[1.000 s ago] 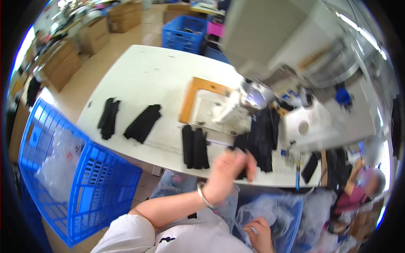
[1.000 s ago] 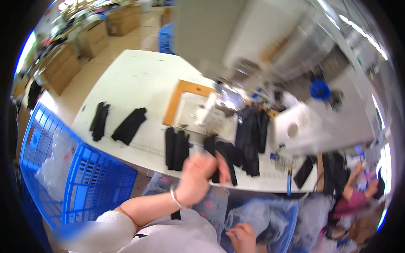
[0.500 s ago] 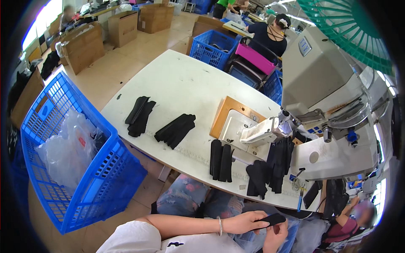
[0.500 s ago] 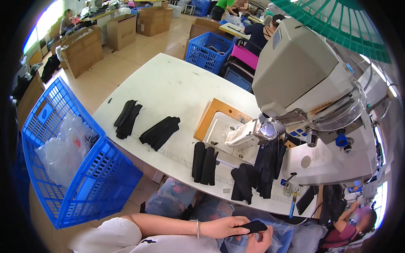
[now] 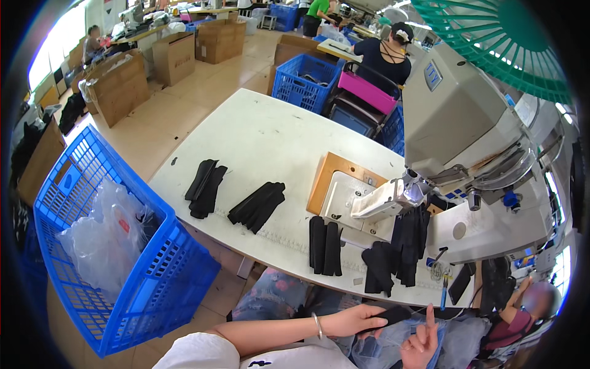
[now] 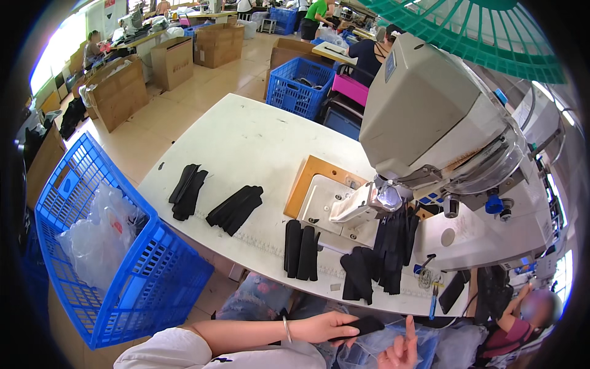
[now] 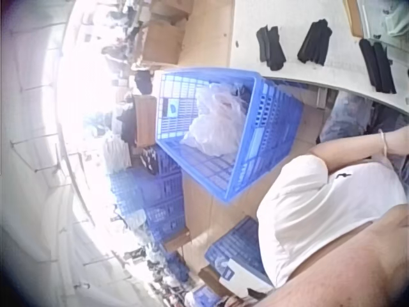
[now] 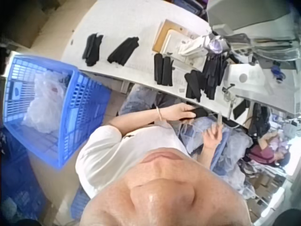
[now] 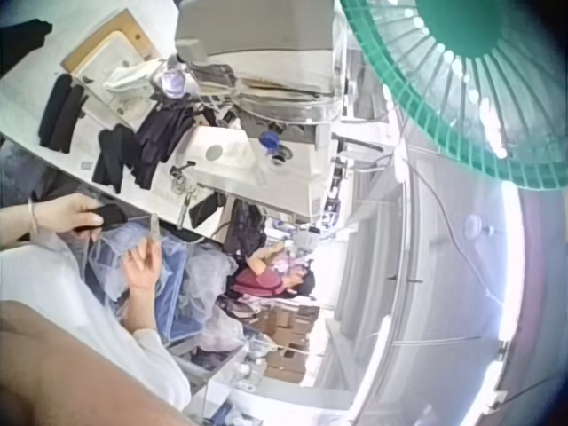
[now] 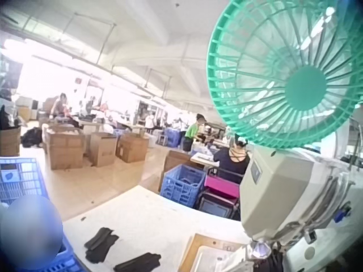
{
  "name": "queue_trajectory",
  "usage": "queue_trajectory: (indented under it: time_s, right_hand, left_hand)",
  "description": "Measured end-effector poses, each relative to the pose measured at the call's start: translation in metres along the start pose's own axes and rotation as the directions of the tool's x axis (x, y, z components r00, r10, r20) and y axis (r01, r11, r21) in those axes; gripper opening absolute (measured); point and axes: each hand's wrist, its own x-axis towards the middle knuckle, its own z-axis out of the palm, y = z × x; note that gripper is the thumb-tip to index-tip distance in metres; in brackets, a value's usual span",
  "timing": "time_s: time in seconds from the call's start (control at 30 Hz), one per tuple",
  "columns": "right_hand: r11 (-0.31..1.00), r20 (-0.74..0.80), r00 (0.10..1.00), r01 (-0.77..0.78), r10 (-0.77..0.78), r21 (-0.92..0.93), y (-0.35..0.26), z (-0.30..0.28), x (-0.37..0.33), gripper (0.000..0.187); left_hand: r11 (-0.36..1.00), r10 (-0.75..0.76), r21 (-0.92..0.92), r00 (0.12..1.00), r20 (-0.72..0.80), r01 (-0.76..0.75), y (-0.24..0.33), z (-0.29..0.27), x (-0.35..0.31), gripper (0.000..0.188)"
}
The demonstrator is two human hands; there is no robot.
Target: Inspecting and sorting black fabric shoe upper components at a manufacturing workstation.
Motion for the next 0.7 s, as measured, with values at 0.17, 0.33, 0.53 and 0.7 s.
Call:
queue_trajectory:
  time_s: [0.17, 0.33, 0.53, 0.7]
  right_hand:
    - [0.537, 0.008, 0.985, 0.102, -0.174, -0.838, 0.009, 0.073, -0.005, 0.072]
    - [-0.241, 0.409, 0.911, 0.408, 0.051, -0.88, 0.023, 0.099, -0.008, 0.02]
    - [0.887, -0.259, 0.961, -0.033, -0.099, -0.461, 0.023, -0.003, -0.003, 0.022]
    - [0.973, -0.261, 0.951, -0.115, 0.165, 0.199, 0.017, 0.026, -0.001, 0.068]
  left_hand:
    - [0.417, 0.208, 0.909, 0.974, -0.09, -0.005, -0.001, 0.026, 0.002, 0.024]
    - [0.87, 0.207, 0.491, 0.935, -0.289, -0.041, -0.011, 0.021, 0.017, 0.02]
    - [0.983, 0.018, -0.18, 0.996, -0.083, -0.033, 0.009, 0.012, 0.005, 0.027]
    - [0.587, 0.513, 0.665, 0.848, 0.136, -0.462, 0.016, 0.013, 0.002, 0.026]
